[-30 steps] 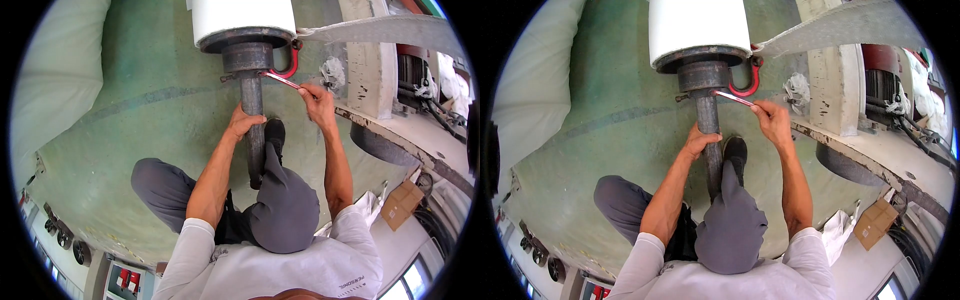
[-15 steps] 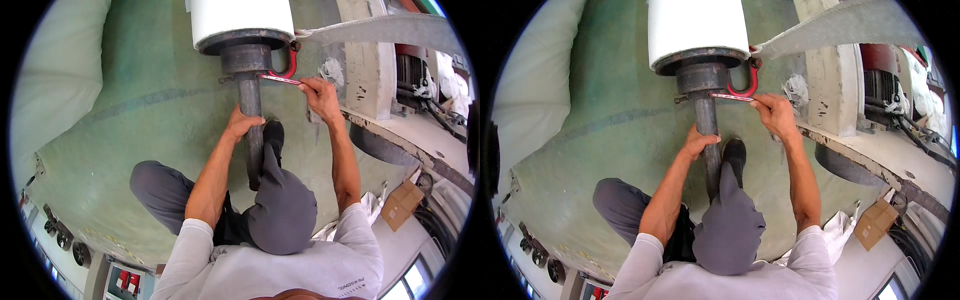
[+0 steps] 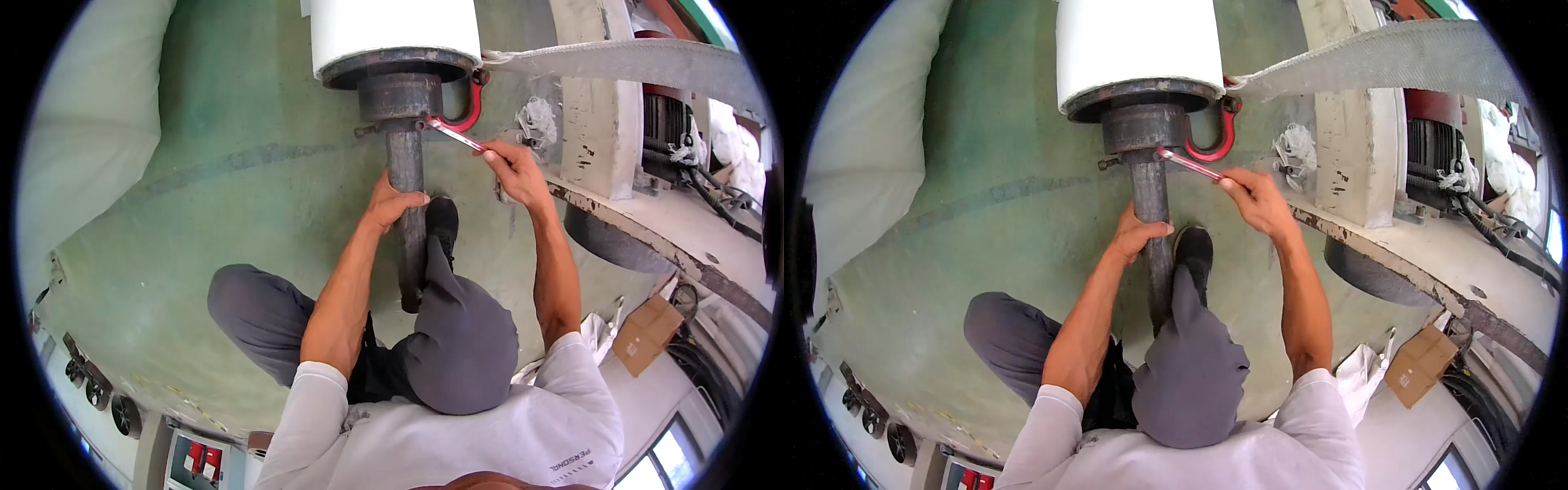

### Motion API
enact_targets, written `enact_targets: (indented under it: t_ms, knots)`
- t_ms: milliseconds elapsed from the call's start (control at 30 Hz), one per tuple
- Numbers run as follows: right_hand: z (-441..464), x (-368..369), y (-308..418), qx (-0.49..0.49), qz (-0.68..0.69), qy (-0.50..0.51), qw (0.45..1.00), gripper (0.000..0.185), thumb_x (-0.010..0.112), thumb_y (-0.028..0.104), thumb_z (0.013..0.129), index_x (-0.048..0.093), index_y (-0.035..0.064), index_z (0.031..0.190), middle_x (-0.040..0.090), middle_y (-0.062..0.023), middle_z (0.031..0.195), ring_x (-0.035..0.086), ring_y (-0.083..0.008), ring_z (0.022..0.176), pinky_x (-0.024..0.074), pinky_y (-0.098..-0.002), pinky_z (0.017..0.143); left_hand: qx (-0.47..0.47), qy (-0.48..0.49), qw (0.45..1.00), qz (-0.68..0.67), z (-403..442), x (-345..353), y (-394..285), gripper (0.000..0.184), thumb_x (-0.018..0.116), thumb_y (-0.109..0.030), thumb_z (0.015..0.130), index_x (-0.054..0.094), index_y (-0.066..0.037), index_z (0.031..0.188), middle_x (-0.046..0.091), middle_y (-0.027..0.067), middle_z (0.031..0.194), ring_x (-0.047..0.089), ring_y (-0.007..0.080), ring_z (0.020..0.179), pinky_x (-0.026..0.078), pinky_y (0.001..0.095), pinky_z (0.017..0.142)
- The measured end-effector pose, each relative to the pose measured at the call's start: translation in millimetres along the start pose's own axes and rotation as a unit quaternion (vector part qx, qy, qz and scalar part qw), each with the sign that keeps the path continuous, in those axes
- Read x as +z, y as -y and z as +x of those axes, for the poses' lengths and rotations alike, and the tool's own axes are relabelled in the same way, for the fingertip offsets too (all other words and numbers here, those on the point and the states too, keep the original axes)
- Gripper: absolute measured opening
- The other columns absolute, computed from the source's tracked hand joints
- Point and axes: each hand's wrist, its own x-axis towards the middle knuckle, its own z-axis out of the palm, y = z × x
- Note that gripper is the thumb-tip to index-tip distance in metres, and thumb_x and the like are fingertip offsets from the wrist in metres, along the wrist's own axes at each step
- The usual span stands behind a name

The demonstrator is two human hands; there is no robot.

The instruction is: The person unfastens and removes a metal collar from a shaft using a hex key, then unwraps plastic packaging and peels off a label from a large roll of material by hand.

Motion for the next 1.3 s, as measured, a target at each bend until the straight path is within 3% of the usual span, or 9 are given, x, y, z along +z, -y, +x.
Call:
enact_targets:
  t_ms: [167, 367, 467, 667, 767, 867, 967, 1100, 1300]
  knots:
    - [-11.5, 8.6, 1.6, 0.096, 0.013, 0.002, 0.995, 0.032, 0.056, 0.031, 0.101, 0.068, 0.0011, 0.104, 0.050, -0.0083, 0.069, 0.046, -0.0144, 0.065, 0.0417, -0.0334, 0.061, 0.001, -0.008, 1.000, 0.008, 3.7, -3.1, 8.7, 0.059, 0.083, -0.008, 0.066, 0.052, 0.000, 0.116, 0.067, 0.0101, 0.099, 0.067, 0.0217, 0.091, 0.053, 0.0363, 0.086]
    - [-15.3, 8.5, -7.4, 0.126, 0.138, 0.053, 0.981, 0.034, 0.055, 0.034, 0.102, 0.070, 0.0037, 0.104, 0.043, 0.0001, 0.065, 0.041, -0.0111, 0.065, 0.0371, -0.0306, 0.059, -0.004, 0.002, 1.000, 0.005, 4.0, -4.7, 10.4, 0.060, 0.082, -0.007, 0.066, 0.052, 0.000, 0.117, 0.067, 0.0105, 0.101, 0.067, 0.0221, 0.092, 0.053, 0.0366, 0.087]
    - [-15.2, 13.0, 0.6, 0.107, 0.110, 0.053, 0.987, 0.034, 0.055, 0.034, 0.102, 0.070, 0.0040, 0.104, 0.041, 0.0028, 0.066, 0.039, -0.0097, 0.064, 0.0346, -0.0290, 0.058, -0.005, -0.004, 1.000, -0.004, 2.9, -3.6, 9.5, 0.059, 0.082, -0.007, 0.066, 0.052, -0.001, 0.117, 0.067, 0.0105, 0.100, 0.067, 0.0220, 0.092, 0.053, 0.0365, 0.087]
    - [-11.0, 10.2, 7.9, 0.146, 0.097, 0.061, 0.983, 0.037, 0.053, 0.037, 0.103, 0.069, 0.0033, 0.102, 0.042, 0.0011, 0.067, 0.040, -0.0107, 0.065, 0.0363, -0.0298, 0.060, -0.019, 0.014, 1.000, -0.013, -0.9, -2.5, -1.2, 0.061, 0.083, -0.007, 0.066, 0.052, -0.002, 0.119, 0.067, 0.0096, 0.100, 0.067, 0.0216, 0.092, 0.053, 0.0365, 0.087]
    - [-13.2, 14.4, 9.5, 0.111, 0.042, 0.036, 0.992, 0.037, 0.054, 0.038, 0.102, 0.068, 0.0030, 0.102, 0.044, -0.0002, 0.068, 0.043, -0.0125, 0.066, 0.0384, -0.0317, 0.061, -0.015, 0.016, 1.000, -0.013, 0.7, -3.7, 1.2, 0.062, 0.083, -0.007, 0.067, 0.052, -0.002, 0.120, 0.067, 0.0090, 0.100, 0.067, 0.0212, 0.092, 0.053, 0.0364, 0.087]
    - [-3.2, 3.6, 9.8, 0.126, 0.040, 0.104, 0.986, 0.036, 0.054, 0.037, 0.102, 0.067, 0.0024, 0.101, 0.046, -0.0033, 0.068, 0.044, -0.0150, 0.066, 0.0399, -0.0339, 0.062, -0.003, 0.008, 1.000, -0.009, 3.0, -4.1, 5.7, 0.061, 0.082, -0.006, 0.067, 0.052, -0.002, 0.119, 0.067, 0.0090, 0.100, 0.067, 0.0210, 0.092, 0.053, 0.0363, 0.087]
    - [-11.2, 19.2, -1.3, 0.041, 0.009, 0.022, 0.999, 0.035, 0.054, 0.035, 0.101, 0.067, 0.0023, 0.101, 0.048, -0.0066, 0.068, 0.045, -0.0172, 0.065, 0.0404, -0.0358, 0.062, 0.008, -0.007, 1.000, 0.012, 0.9, -2.5, 7.5, 0.060, 0.082, -0.005, 0.067, 0.052, -0.002, 0.118, 0.066, 0.0092, 0.100, 0.067, 0.0209, 0.091, 0.053, 0.0365, 0.087]
    - [-6.6, 15.7, -3.0, 0.093, 0.003, 0.059, 0.994, 0.034, 0.053, 0.033, 0.101, 0.067, 0.0020, 0.101, 0.047, -0.0094, 0.067, 0.046, -0.0189, 0.066, 0.0406, -0.0369, 0.063, 0.004, 0.009, 1.000, 0.010, 3.4, -4.5, 7.3, 0.060, 0.081, -0.005, 0.067, 0.051, -0.002, 0.118, 0.066, 0.0100, 0.102, 0.066, 0.0211, 0.091, 0.053, 0.0365, 0.086]
    - [-6.3, 16.4, 0.4, 0.080, 0.032, 0.050, 0.995, 0.033, 0.054, 0.032, 0.101, 0.068, 0.0015, 0.101, 0.046, -0.0100, 0.066, 0.044, -0.0192, 0.065, 0.0404, -0.0374, 0.062, -0.018, 0.018, 0.999, 0.040, -0.8, -3.9, 0.7, 0.057, 0.081, -0.015, 0.071, 0.052, 0.000, 0.117, 0.065, 0.0118, 0.105, 0.066, 0.0225, 0.094, 0.052, 0.0387, 0.086]
